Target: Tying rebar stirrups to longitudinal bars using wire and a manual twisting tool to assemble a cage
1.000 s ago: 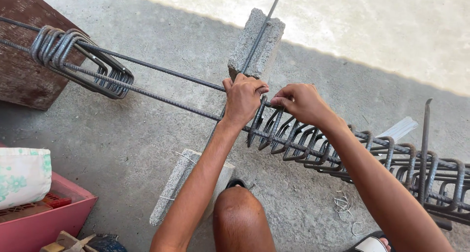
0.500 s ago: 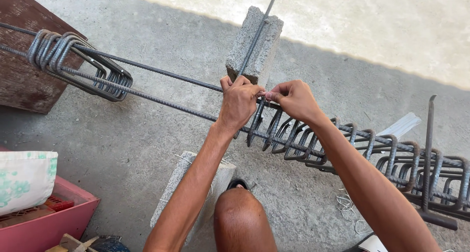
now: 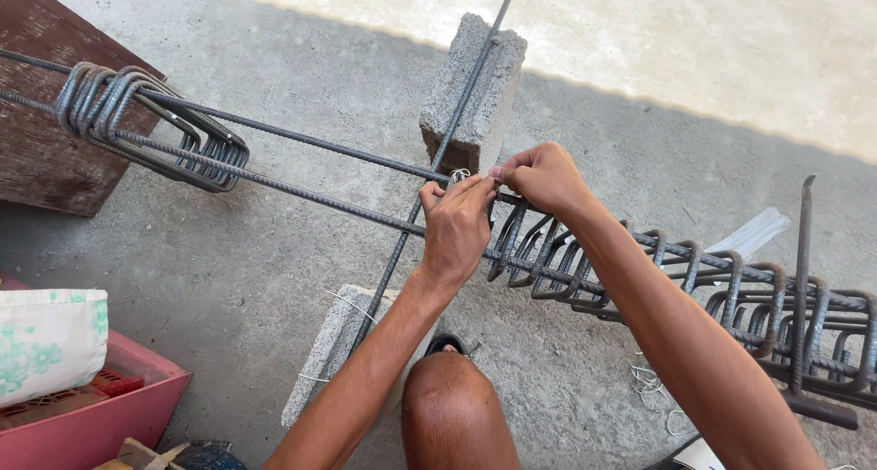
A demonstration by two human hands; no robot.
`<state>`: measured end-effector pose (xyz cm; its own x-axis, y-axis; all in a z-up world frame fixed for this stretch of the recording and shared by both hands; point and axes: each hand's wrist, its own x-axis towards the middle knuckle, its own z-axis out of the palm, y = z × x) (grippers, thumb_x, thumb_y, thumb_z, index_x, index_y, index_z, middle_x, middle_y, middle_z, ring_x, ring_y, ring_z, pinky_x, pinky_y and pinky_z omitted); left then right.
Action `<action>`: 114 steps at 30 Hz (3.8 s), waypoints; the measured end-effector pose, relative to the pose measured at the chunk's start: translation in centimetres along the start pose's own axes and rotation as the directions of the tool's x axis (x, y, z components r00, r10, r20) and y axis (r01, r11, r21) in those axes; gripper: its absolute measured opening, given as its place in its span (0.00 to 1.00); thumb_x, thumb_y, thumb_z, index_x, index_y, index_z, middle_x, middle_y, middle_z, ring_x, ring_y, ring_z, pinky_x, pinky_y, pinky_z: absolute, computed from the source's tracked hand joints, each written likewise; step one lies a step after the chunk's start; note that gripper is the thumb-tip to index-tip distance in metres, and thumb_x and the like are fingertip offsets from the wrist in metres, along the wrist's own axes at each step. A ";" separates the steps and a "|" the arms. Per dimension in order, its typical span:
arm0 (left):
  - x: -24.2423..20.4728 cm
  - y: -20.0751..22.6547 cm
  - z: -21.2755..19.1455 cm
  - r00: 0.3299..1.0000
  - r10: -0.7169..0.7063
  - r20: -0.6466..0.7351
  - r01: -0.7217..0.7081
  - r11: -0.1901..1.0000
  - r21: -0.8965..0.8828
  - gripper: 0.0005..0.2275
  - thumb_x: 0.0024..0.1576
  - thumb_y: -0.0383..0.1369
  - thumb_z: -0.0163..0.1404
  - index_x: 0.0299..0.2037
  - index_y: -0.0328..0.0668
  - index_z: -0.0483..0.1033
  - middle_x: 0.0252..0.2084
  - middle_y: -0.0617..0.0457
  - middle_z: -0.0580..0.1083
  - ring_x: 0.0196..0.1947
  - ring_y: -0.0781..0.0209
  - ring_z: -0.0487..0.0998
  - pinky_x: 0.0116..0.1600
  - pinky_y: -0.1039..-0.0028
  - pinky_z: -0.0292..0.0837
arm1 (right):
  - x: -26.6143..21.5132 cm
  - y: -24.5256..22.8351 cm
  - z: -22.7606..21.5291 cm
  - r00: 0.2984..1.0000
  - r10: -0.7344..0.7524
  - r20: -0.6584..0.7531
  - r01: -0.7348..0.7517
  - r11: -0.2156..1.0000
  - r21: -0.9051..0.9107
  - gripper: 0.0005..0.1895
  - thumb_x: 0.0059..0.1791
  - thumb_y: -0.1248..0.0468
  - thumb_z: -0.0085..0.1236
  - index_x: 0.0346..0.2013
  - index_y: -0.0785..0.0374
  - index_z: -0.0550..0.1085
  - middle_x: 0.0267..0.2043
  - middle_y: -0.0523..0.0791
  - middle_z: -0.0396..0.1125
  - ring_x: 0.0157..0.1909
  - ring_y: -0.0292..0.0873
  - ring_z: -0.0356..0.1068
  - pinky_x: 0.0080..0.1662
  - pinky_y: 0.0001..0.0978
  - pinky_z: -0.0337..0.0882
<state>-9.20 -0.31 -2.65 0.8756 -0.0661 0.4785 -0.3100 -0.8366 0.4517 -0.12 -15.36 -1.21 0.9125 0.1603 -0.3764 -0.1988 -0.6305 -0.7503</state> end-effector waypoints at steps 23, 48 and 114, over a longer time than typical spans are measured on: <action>9.2 -1.7 -0.8 0.730 -0.298 0.615 0.385 0.923 -0.010 0.20 0.57 0.48 0.57 0.16 0.45 0.76 0.18 0.50 0.73 0.23 0.51 0.72 0.34 0.66 0.73 | -15.2 1.3 -12.3 0.969 -0.011 -0.249 -0.047 0.973 -0.228 0.17 0.56 0.56 0.52 0.55 0.59 0.77 0.54 0.50 0.74 0.54 0.54 0.73 0.54 0.51 0.72; 9.0 -0.1 -1.4 0.623 -0.546 0.559 0.683 0.729 -0.048 0.09 0.51 0.37 0.66 0.33 0.39 0.86 0.26 0.50 0.82 0.10 0.71 0.62 0.23 0.84 0.63 | -27.3 16.6 -14.8 0.816 0.319 -0.481 -0.537 0.725 -0.431 0.22 0.59 0.64 0.49 0.68 0.65 0.69 0.33 0.56 0.80 0.26 0.49 0.80 0.22 0.33 0.72; 9.4 -1.5 -0.6 0.651 -0.535 0.539 0.656 0.753 -0.044 0.11 0.49 0.39 0.67 0.28 0.39 0.85 0.22 0.50 0.80 0.16 0.65 0.75 0.35 0.75 0.78 | -26.0 4.8 -5.0 0.990 -0.072 0.122 -0.108 0.177 0.978 0.26 0.52 0.67 0.41 0.59 0.85 0.66 0.24 0.36 0.51 0.15 0.23 0.44 0.21 0.17 0.50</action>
<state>-0.72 0.67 1.56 0.9352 0.1111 -0.3363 0.3245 -0.6495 0.6876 -23.05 -26.31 7.71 0.8740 0.2969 -0.3847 -0.4833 0.6143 -0.6238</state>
